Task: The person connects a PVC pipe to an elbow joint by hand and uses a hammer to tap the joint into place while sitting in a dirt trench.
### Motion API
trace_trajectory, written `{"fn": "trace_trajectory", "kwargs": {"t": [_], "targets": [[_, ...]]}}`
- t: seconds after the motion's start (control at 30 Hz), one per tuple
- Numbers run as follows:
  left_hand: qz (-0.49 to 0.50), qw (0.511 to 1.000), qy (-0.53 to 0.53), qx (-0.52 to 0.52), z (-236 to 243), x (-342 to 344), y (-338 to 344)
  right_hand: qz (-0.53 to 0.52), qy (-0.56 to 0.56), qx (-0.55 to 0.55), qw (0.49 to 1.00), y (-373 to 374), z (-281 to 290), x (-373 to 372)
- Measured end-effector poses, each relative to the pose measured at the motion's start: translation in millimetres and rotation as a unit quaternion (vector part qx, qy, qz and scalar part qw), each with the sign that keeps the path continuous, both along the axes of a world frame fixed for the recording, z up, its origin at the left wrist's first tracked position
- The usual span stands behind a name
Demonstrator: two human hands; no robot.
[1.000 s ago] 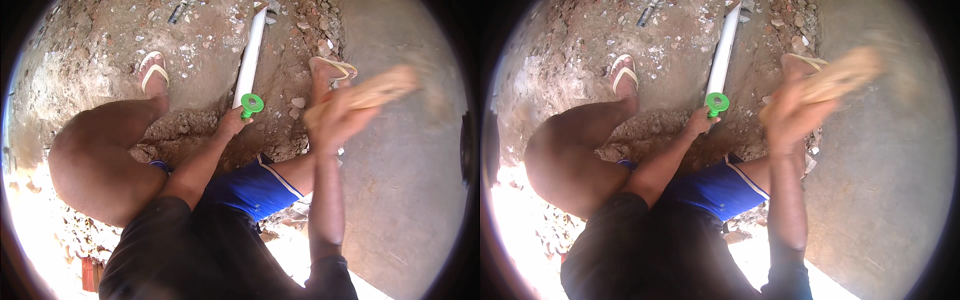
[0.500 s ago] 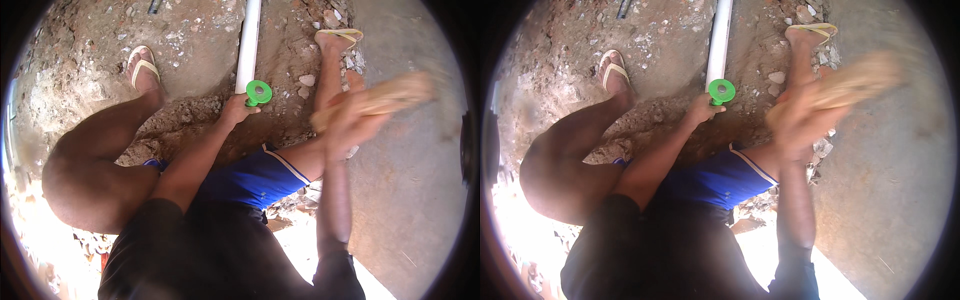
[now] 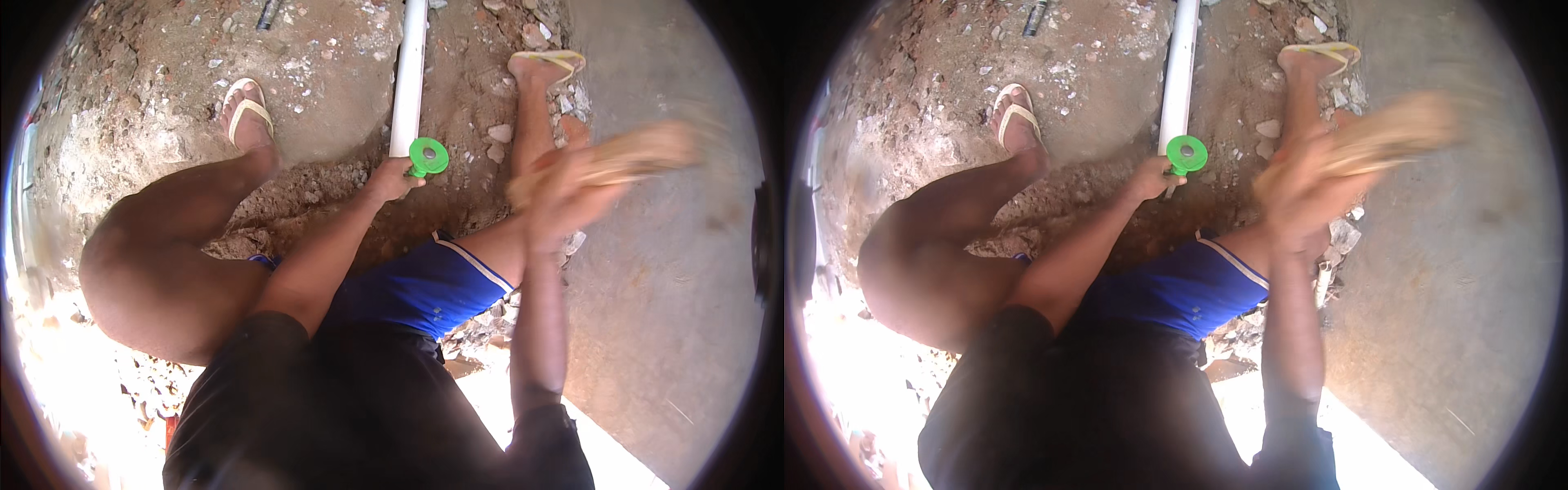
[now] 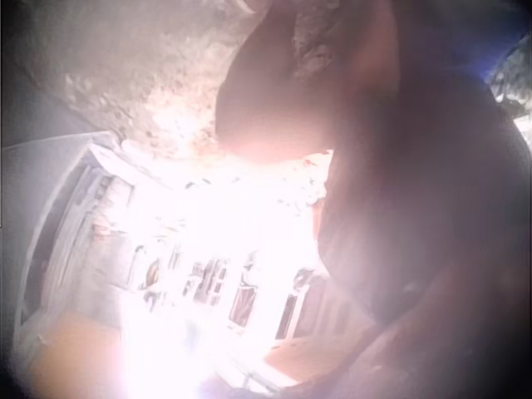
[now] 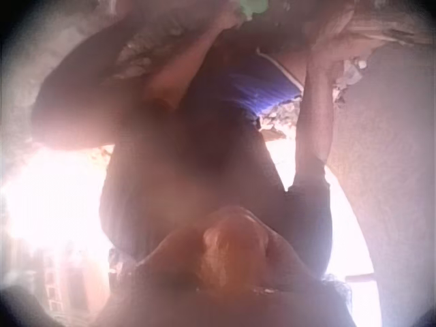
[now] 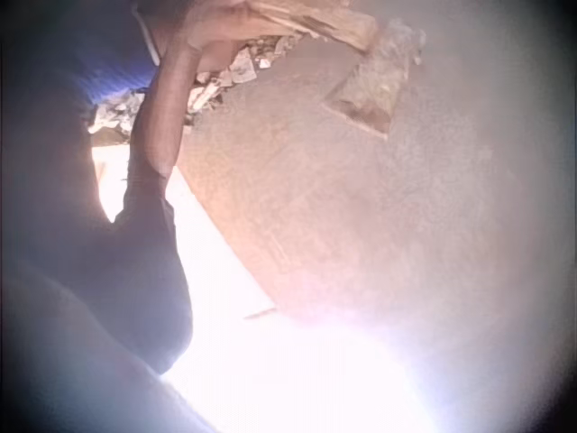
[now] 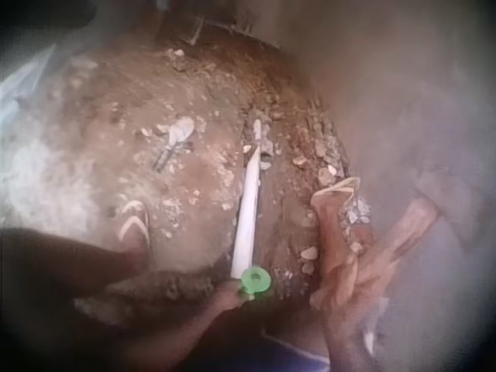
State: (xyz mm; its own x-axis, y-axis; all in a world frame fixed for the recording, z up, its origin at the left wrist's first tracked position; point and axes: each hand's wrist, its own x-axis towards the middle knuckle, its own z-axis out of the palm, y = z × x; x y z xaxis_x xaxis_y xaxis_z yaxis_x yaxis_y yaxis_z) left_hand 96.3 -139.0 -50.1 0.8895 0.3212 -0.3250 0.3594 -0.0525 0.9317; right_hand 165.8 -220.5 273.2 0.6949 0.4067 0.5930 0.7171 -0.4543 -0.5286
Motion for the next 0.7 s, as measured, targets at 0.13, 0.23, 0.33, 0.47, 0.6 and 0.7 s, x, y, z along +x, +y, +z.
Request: {"fn": "trace_trajectory", "kwargs": {"t": [0.13, 0.23, 0.33, 0.47, 0.6, 0.7], "targets": [[-0.02, 0.999, -0.012, 0.032, 10.1, -2.3, -6.1, 0.015, 0.423, -0.445, 0.789, -46.2, -55.1, -25.7], [0.018, 0.993, -0.035, 0.108, -1.2, -17.4, 5.4, -0.083, 0.333, -0.508, 0.79, 5.9, 31.5, -32.1], [-0.008, 0.999, 0.005, 0.038, 4.8, -14.6, 8.8, 0.022, 0.21, -0.054, 0.976, 21.1, 79.7, -22.1], [0.0, 0.992, -0.068, 0.103, -5.8, -11.4, 3.6, 0.022, -0.017, 0.069, 0.997, 39.2, 93.6, -25.0], [-0.056, 0.993, -0.054, 0.083, 0.5, -1.5, -0.6, -0.012, 0.372, -0.21, 0.904, -50.0, -84.5, -45.7], [-0.036, 0.988, -0.048, 0.14, 27.1, -7.6, 1.1, -0.083, 0.581, -0.238, 0.774, -78.0, -104.6, -40.2]]}}
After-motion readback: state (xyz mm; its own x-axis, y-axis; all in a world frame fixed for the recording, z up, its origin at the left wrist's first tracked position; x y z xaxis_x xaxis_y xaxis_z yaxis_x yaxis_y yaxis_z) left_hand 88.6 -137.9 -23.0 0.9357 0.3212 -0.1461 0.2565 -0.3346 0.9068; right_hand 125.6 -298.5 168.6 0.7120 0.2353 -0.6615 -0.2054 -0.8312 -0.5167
